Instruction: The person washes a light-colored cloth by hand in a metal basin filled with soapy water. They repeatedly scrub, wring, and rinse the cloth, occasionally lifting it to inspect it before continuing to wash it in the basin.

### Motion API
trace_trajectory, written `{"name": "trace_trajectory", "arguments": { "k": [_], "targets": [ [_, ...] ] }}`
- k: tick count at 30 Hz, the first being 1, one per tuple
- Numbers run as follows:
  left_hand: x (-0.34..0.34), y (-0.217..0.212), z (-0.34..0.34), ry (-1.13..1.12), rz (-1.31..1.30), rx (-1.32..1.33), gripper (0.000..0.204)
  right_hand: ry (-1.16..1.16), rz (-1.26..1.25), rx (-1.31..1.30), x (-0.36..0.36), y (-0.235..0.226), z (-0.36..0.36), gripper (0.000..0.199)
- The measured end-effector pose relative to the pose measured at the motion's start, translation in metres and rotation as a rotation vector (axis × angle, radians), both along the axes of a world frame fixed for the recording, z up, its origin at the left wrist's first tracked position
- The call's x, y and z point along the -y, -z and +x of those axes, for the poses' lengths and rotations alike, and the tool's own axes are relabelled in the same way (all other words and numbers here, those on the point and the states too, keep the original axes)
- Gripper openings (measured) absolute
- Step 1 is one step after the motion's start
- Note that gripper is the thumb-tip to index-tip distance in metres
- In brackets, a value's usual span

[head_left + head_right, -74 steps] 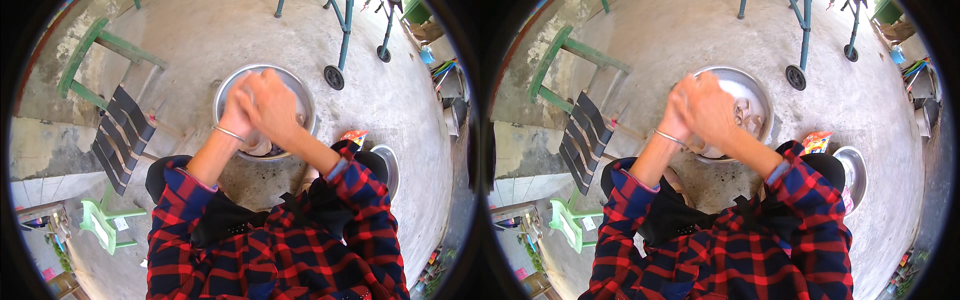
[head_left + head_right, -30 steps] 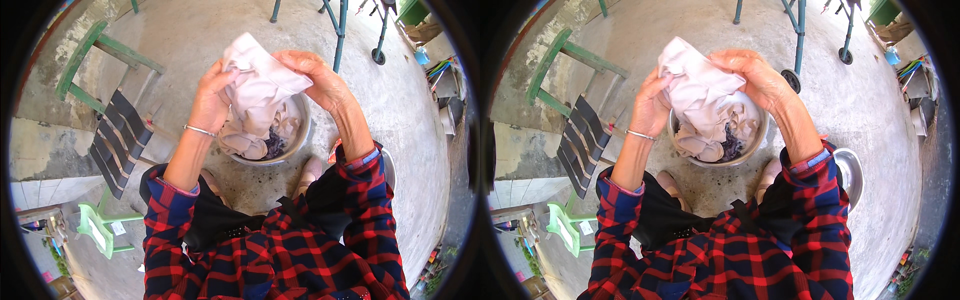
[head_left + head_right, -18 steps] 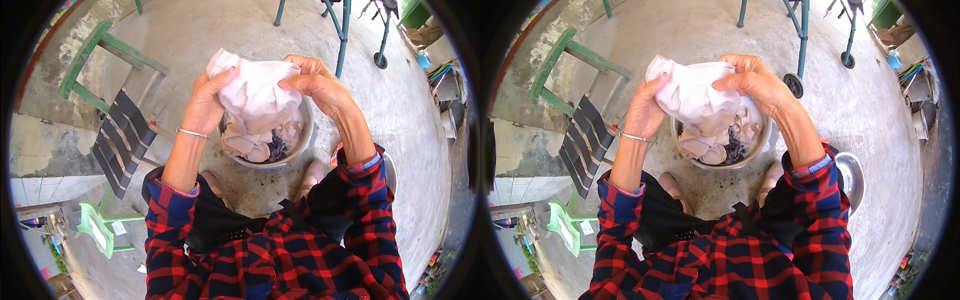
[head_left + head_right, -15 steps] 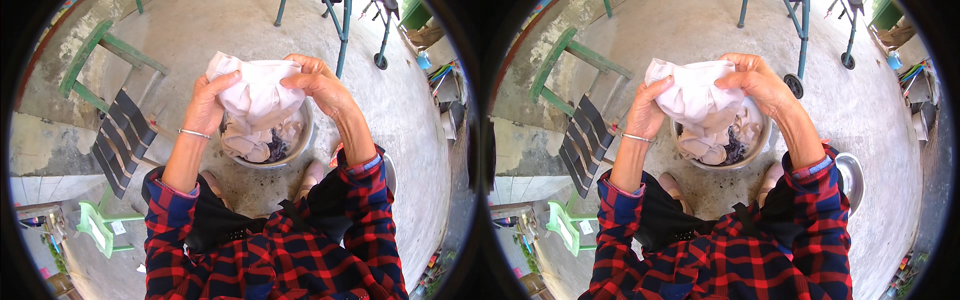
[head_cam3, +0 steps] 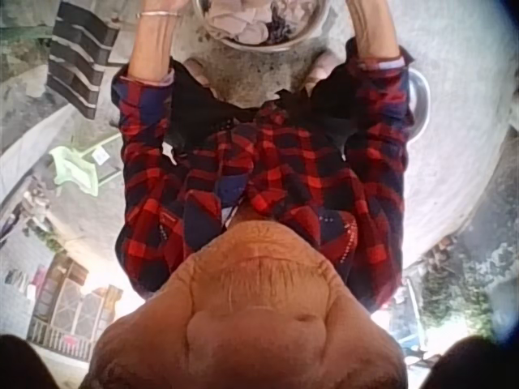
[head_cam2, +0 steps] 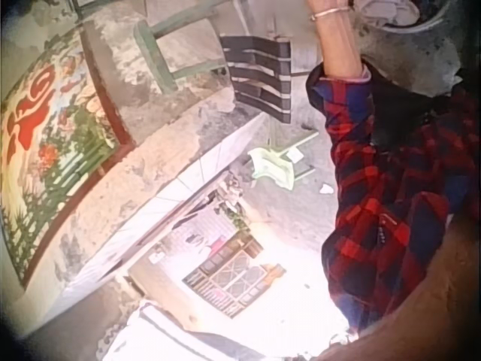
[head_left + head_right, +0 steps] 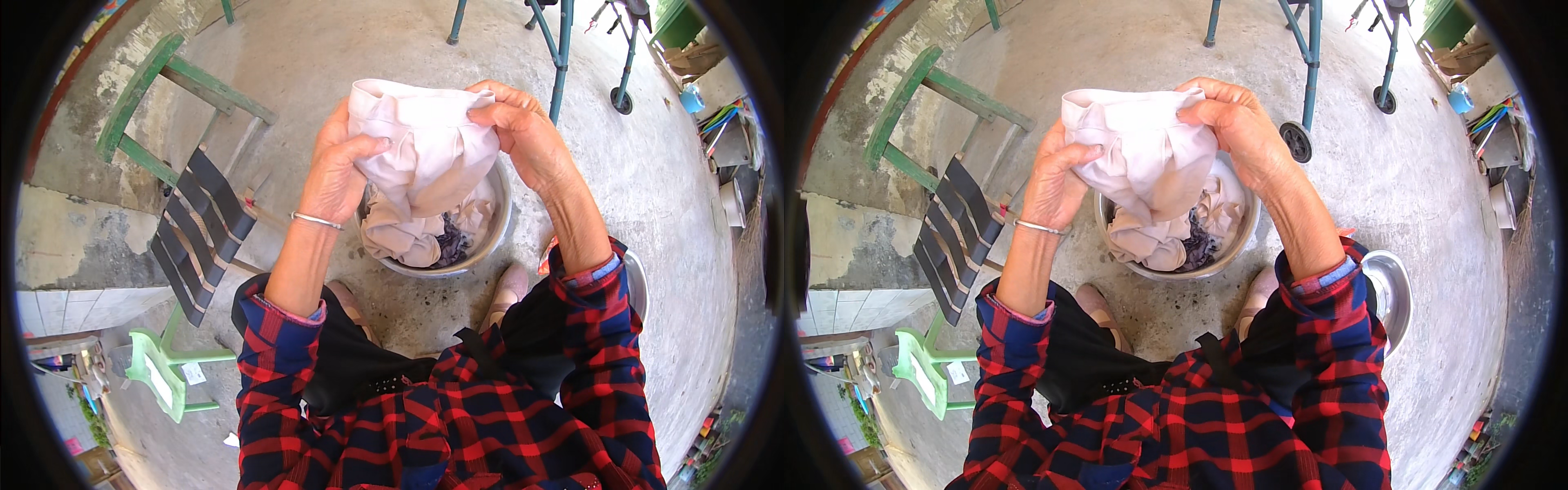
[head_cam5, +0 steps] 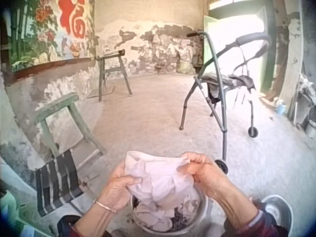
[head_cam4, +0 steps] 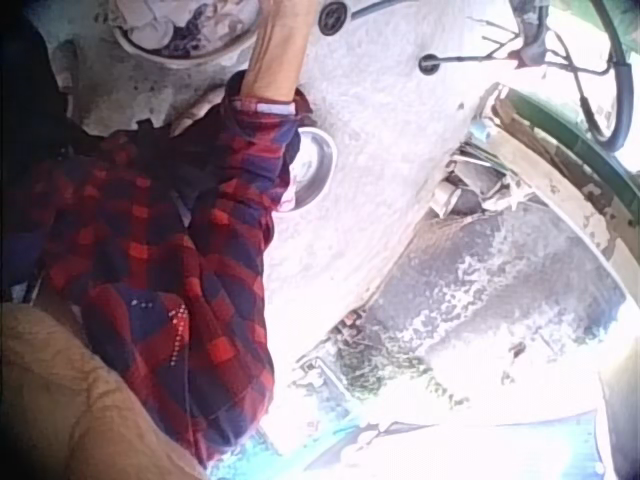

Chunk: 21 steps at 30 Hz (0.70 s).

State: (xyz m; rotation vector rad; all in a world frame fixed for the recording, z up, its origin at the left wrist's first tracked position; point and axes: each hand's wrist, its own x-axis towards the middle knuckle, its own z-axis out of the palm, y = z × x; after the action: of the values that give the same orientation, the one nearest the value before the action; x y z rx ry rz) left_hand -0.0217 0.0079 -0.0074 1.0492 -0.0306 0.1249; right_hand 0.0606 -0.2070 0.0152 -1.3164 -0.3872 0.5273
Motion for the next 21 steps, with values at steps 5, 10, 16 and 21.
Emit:
{"name": "trace_trajectory", "arguments": {
  "k": [5, 10, 16, 21],
  "targets": [
    [0.002, -0.005, -0.004, 0.14, -0.036, -0.151, 0.033, 0.048, -0.078, 0.006, -0.001, 0.012, 0.003, 0.015],
    [0.005, 0.002, -0.003, 0.125, -0.056, -0.177, 0.026, 0.113, -0.048, -0.051, -0.007, 0.021, -0.001, 0.016],
    [0.004, 0.007, -0.001, 0.043, -0.099, -0.131, 0.02, 0.197, 0.079, -0.328, -0.015, -0.001, -0.013, 0.019],
    [-0.02, 0.026, 0.007, 0.186, -0.311, -0.007, 0.007, -0.006, 0.193, -0.16, -0.006, 0.009, 0.001, 0.012]
  ]
}}
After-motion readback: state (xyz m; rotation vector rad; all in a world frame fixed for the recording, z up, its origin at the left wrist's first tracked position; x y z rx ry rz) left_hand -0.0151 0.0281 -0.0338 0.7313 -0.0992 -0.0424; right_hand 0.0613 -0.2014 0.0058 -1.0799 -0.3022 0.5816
